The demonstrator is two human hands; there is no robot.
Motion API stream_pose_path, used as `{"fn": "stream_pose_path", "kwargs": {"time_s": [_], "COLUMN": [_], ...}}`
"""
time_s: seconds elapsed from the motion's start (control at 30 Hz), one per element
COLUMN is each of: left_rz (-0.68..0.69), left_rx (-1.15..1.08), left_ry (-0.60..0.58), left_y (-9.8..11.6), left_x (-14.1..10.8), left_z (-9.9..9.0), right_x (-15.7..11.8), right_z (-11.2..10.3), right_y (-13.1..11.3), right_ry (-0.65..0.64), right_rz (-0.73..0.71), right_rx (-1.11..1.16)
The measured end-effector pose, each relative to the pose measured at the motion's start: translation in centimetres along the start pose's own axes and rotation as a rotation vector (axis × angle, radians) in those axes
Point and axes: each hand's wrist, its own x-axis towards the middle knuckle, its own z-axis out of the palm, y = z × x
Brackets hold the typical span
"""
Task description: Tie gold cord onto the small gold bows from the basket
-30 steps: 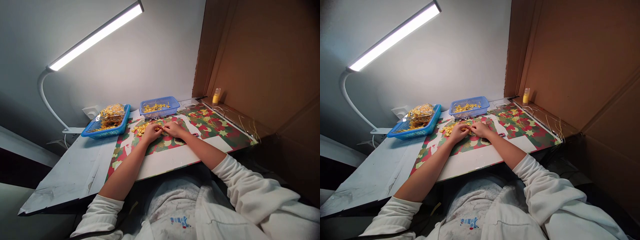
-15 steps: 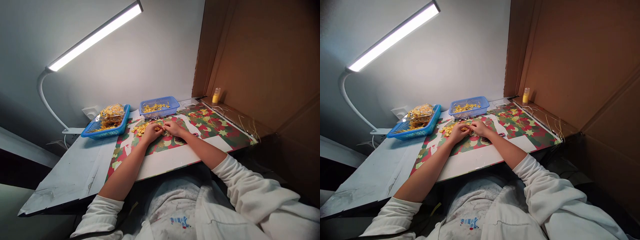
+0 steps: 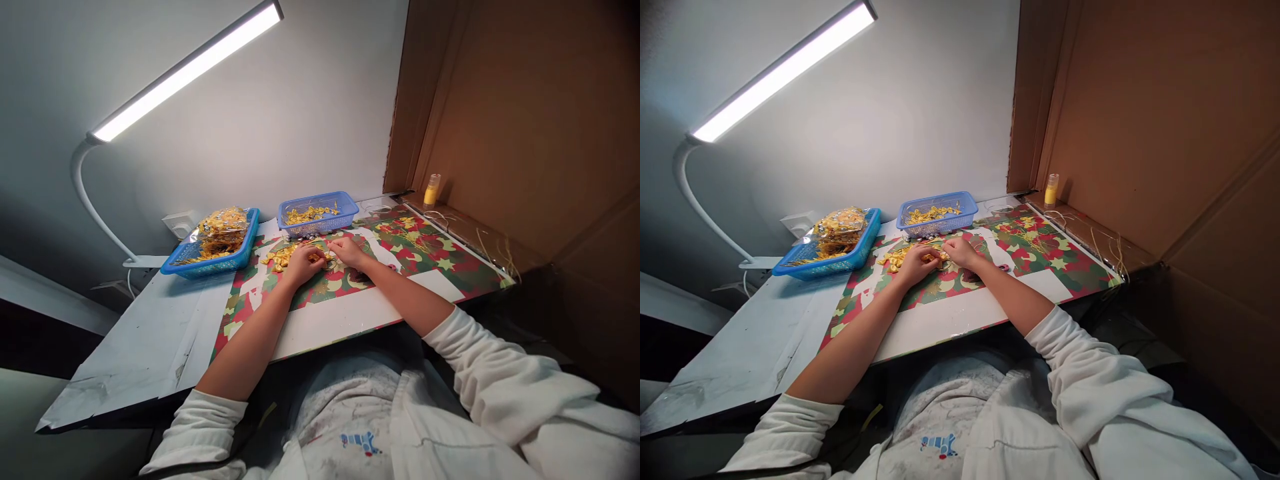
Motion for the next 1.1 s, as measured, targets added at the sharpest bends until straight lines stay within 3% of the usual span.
{"fn": "stream_pose_path", "kwargs": {"time_s": [0.27,0.43,0.6,0.73,0.87,1.0,1.1], "left_rz": [0.007,0.016,-0.019,-0.245,-0.451,-0.546,-0.470], "left_rx": [-0.055,-0.159,-0.335,-0.704,-0.960,-1.038,-0.980], "left_ry": [0.006,0.058,0.139,0.080,0.138,0.229,0.317], "left_y": [0.2,0.5,1.4,1.8,2.0,2.2,2.3], "left_x": [0.1,-0.1,-0.1,0.0,0.3,0.3,0.1], "left_z": [0.1,-0.1,-0.4,-0.5,-0.5,-0.5,-0.2], "right_x": [0.1,0.4,0.4,0.1,-0.7,-1.9,-2.4], "right_z": [0.2,-0.4,-1.0,-1.3,-1.6,-1.2,-0.3], "right_y": [0.2,0.3,0.3,0.0,-0.7,-1.6,-2.1], "right_ry": [-0.071,-0.017,0.135,0.298,0.457,0.374,0.259], "right_rz": [0.074,0.046,-0.127,-0.210,-0.329,-0.438,-0.455], "right_rx": [0.218,0.396,0.207,-0.012,-0.073,-0.112,-0.131]}}
